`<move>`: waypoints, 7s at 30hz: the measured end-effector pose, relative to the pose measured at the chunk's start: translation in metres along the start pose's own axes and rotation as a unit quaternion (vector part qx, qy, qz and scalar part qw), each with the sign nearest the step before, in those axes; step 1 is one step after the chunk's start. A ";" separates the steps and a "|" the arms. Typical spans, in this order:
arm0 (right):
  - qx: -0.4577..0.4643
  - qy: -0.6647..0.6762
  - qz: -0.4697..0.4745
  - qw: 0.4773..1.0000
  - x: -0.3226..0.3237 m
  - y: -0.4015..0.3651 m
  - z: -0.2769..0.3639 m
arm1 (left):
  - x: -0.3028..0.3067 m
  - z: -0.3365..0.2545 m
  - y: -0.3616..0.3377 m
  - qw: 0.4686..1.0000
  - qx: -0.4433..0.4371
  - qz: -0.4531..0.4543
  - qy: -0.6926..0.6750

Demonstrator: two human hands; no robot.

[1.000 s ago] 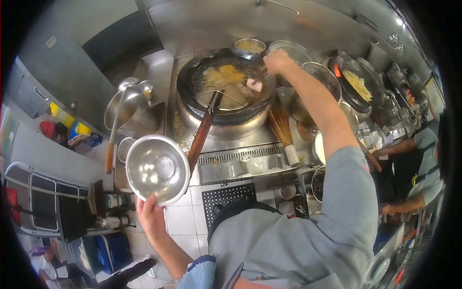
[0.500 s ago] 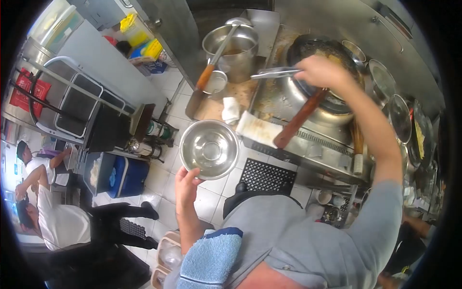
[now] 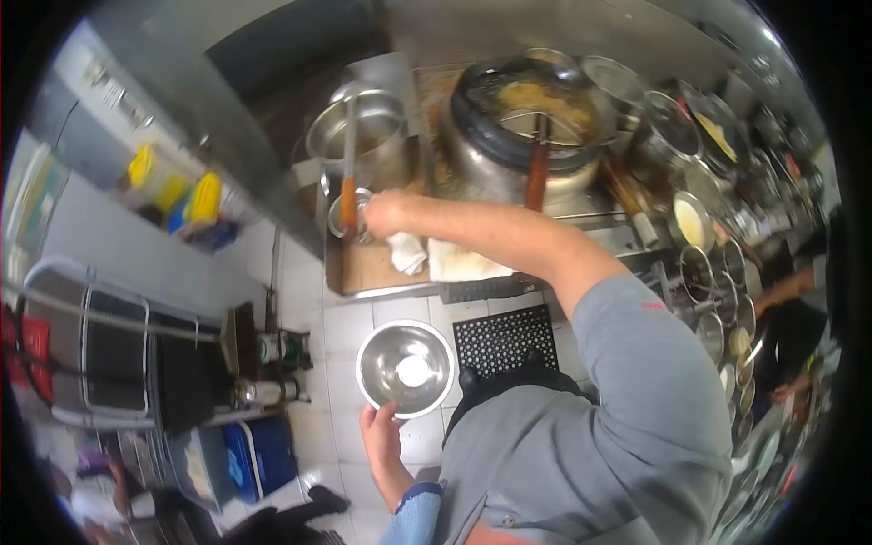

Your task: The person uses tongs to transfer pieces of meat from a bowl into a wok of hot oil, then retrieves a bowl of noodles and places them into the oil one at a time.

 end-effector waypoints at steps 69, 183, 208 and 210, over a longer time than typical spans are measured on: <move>-0.548 0.650 -0.360 0.384 -0.149 -0.723 -0.145 | -0.587 0.470 0.057 0.151 -0.177 0.593 0.771; -0.426 0.281 -0.196 0.837 0.089 -0.416 -0.386 | -0.372 -0.075 0.042 0.528 -0.451 0.194 0.693; -0.362 0.383 -0.269 0.806 0.046 -0.463 -0.442 | -0.376 -0.068 0.005 0.662 -0.425 0.120 0.605; -0.360 0.422 -0.288 0.781 0.038 -0.466 -0.447 | -0.378 -0.071 0.002 0.671 -0.430 0.112 0.593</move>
Point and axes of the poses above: each hand's wrist, its own y-axis towards the middle knuckle, its own x-axis out of the back of the hand, z = x × y, the point moved 4 cm from there along y, towards the middle knuckle, and after that the axes turned 4 degrees about -x, right-handed, at the moved point
